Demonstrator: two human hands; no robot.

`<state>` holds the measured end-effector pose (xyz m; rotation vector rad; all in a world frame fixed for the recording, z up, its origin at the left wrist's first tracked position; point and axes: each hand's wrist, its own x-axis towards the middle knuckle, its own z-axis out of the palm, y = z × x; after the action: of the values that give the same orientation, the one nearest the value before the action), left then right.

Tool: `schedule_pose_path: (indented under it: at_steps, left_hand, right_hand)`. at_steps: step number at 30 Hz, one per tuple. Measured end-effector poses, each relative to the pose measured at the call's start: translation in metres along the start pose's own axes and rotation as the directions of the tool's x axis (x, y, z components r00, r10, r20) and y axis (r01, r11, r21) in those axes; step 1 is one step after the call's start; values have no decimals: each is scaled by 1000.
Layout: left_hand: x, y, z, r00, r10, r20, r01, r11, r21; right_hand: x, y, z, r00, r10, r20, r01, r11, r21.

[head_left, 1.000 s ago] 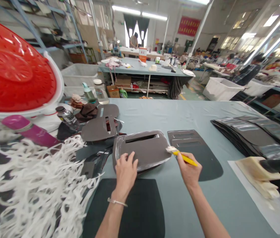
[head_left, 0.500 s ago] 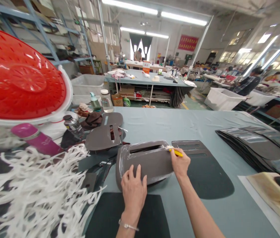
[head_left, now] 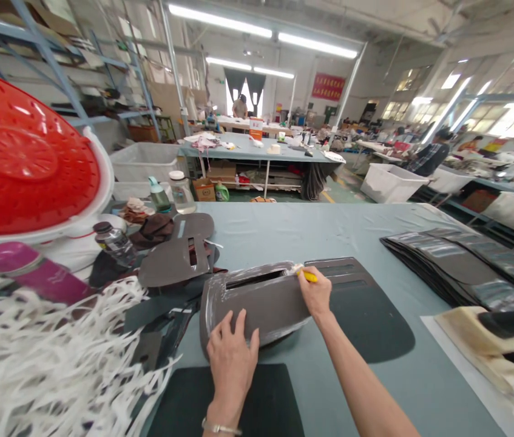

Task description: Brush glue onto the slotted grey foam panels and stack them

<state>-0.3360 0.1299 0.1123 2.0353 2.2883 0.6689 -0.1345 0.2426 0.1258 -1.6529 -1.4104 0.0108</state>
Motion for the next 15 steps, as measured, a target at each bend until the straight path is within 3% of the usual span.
schedule_pose_path:
  at_steps: [2, 5, 8, 11, 15]
  left_hand:
    - [2, 4, -2, 1000, -18, 9, 18, 1000, -2]
    - [6, 12, -1, 997, -75, 35, 77, 996, -40]
    - [12, 26, 7, 993, -45, 108, 74, 959, -274]
    - [24, 46, 19, 984, 2, 178, 101, 819, -565]
    - [47, 82, 23, 942, -53, 331, 304, 554, -775]
  right_hand:
    - [3, 21, -15, 999, 28, -42, -30, 999, -44]
    - [-11, 36, -22, 995, 92, 25, -88, 990, -109]
    - [-28, 37, -26, 990, 124, 72, -115, 986, -118]
    - [-41, 25, -36, 993, 110, 42, -109, 994, -23]
    - [-54, -6, -52, 997, -5, 73, -12, 971, 240]
